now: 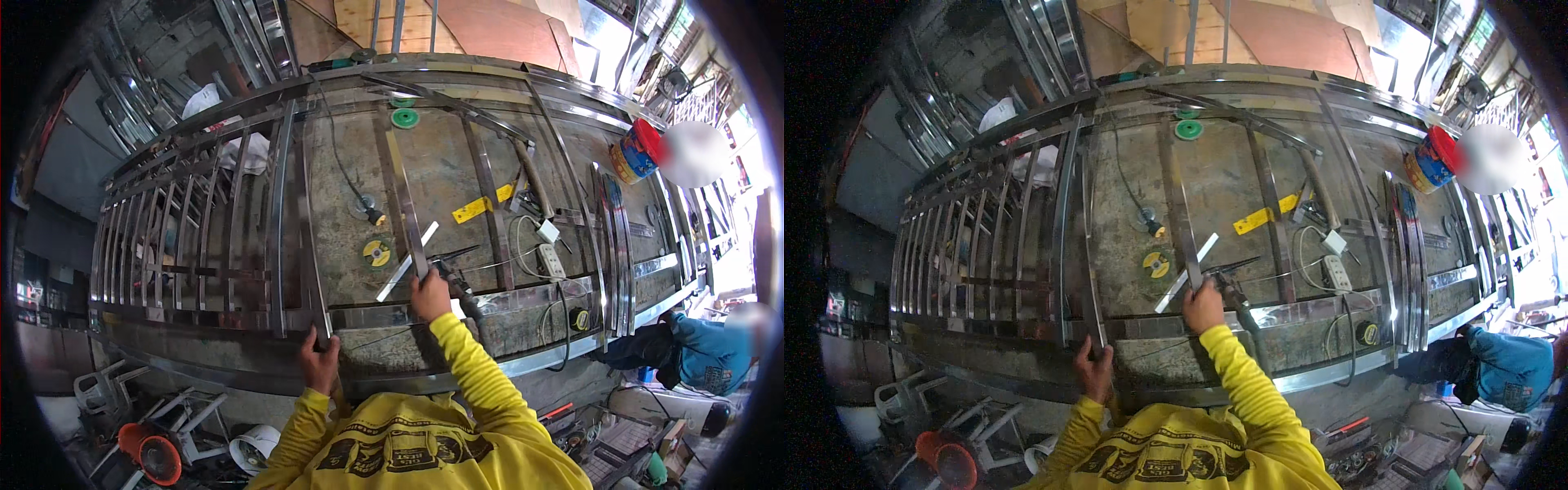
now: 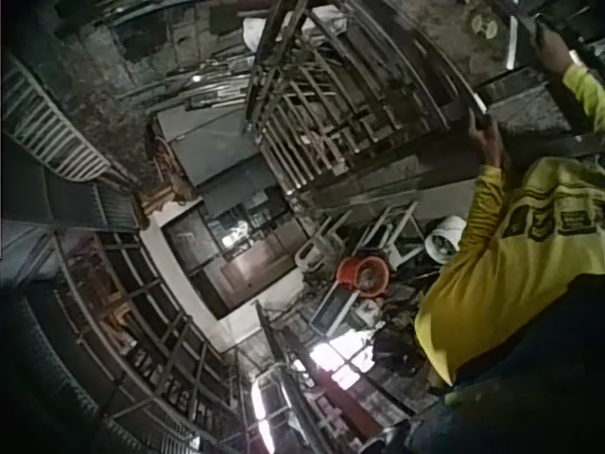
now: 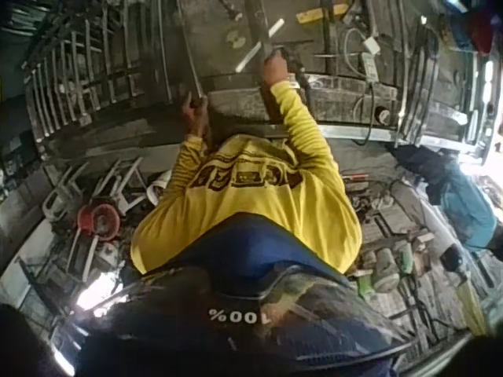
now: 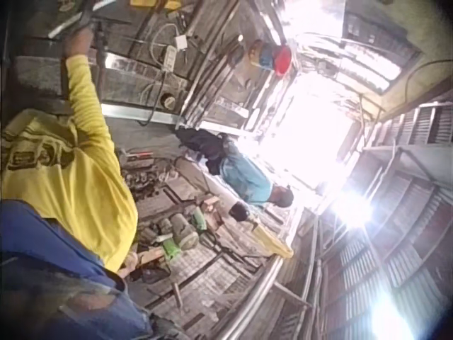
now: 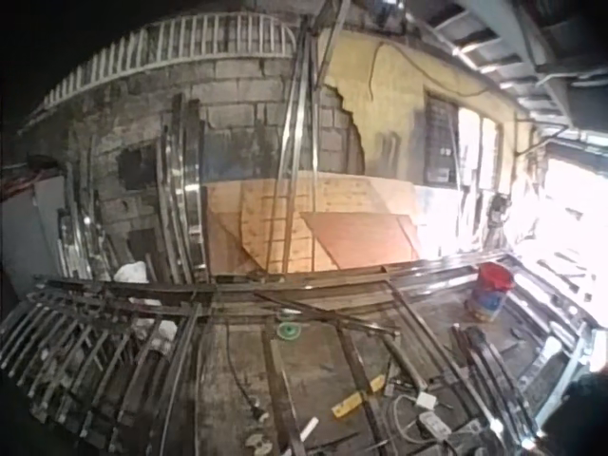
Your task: The person welds a metal frame using a welding torch, measures the frame with a tape measure, and gathers metal bars before carrying them away.
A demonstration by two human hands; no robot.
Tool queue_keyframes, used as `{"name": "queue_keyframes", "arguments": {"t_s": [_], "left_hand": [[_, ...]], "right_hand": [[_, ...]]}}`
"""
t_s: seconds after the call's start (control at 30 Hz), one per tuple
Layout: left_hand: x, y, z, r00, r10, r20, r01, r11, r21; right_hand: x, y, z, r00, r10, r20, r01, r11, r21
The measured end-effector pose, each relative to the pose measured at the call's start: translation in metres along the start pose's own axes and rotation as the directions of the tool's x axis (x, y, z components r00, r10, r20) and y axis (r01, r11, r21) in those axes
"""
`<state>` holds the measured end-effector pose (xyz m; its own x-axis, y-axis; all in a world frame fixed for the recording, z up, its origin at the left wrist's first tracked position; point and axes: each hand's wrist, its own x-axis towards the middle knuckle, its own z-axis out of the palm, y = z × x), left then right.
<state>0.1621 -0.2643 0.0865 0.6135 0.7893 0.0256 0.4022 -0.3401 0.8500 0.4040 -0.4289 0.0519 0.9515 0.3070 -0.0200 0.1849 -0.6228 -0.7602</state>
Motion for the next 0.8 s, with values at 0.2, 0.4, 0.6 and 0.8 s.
{"name": "queue_keyframes", "arguments": {"t_s": [0.2,0.4,0.6,0.8], "left_hand": [[0.002,-0.015,-0.058,0.971,-0.218,0.102,0.236,0.94,-0.245],[0.038,-0.038,-0.06,0.984,-0.13,0.121,0.149,0.975,-0.165],[0.069,-0.023,-0.055,0.982,-0.145,0.124,0.167,0.968,-0.185],[0.073,-0.028,-0.041,0.937,-0.195,0.288,0.253,0.95,-0.18]], "right_hand": [[0.038,0.008,0.056,0.999,0.033,-0.032,-0.038,0.988,-0.148],[0.052,0.029,0.083,0.978,0.201,0.05,-0.193,0.971,-0.14],[0.063,0.031,0.089,0.974,0.204,0.098,-0.19,0.972,-0.136],[0.082,0.011,0.052,0.899,0.277,0.34,-0.222,0.956,-0.192]]}}
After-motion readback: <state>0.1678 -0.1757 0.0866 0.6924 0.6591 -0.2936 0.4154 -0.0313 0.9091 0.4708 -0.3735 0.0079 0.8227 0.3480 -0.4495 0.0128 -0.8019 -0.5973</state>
